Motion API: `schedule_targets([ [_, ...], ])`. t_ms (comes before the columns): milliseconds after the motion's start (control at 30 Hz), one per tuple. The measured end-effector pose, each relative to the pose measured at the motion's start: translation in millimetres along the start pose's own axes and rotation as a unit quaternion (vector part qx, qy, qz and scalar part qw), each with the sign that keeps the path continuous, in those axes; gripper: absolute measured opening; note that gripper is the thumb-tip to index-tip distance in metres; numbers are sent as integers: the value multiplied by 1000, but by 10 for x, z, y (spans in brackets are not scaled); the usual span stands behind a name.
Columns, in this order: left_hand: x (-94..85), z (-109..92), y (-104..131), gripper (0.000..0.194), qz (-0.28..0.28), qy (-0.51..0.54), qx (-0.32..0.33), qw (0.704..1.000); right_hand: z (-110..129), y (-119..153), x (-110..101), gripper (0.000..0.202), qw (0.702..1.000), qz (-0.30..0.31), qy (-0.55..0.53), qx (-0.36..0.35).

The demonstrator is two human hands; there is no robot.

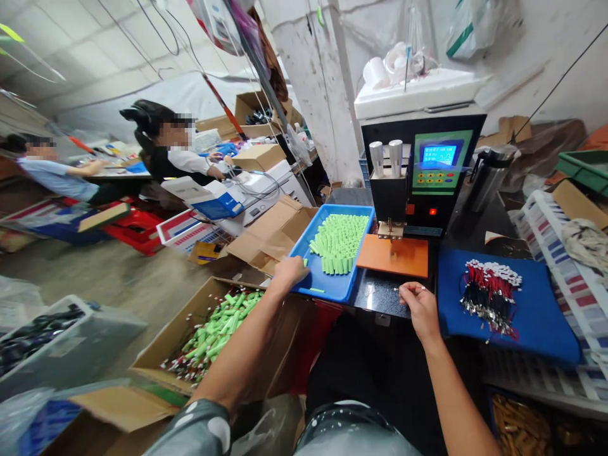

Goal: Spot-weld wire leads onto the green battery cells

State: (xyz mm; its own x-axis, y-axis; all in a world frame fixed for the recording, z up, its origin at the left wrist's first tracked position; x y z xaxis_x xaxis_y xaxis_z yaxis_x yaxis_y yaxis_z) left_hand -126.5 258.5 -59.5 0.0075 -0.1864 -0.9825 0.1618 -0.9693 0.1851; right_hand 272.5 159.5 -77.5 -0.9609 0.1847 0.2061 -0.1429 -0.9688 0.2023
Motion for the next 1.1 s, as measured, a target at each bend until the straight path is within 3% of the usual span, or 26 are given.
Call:
schedule_targets([
  [267,11,-16,107,32,8,11,15,1000,83,19,-13,29,1000,-1,-6,-11],
  [367,-135,-70,175,26,-73,105,46,991,115,16,-111,28,1000,-15,-8,-16],
  [433,-246,-178,270,24,-123,250,79,957,148,4,-169,27,999,-25,-14,-20],
  [567,-457,-637,558,36,-166,540,136,814,244,-22,-134,25,999,-22,-45,-15],
  [633,-505,-1021,712,40,-139,614,180,756,302,-24,3,24,997,9,-72,-1],
  [733,-445,-1623,936,37,-55,659,247,708,369,-12,286,25,988,84,-122,35],
  [833,-298,-2033,1105,32,18,680,285,675,396,-6,483,25,974,142,-165,63],
  [933,-206,-2239,1186,28,49,684,314,657,386,-19,498,26,971,145,-178,64],
  [1100,-276,-2303,1196,26,4,614,352,706,341,-26,482,25,981,141,-125,47],
])
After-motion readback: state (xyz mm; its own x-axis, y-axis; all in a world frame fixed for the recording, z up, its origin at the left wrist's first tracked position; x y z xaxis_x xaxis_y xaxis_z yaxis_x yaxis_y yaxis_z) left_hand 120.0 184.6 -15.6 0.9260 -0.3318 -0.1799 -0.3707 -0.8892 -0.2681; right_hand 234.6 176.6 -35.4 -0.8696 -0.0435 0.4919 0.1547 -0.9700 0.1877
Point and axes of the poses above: each hand's wrist, its own y-axis away from the middle knuckle, its own x-axis out of the palm, z = x × y, the point moved 9 cm from there along -y, towards the middle knuckle, and after that the axes turned 9 degrees about x, right-handed, at the moved point
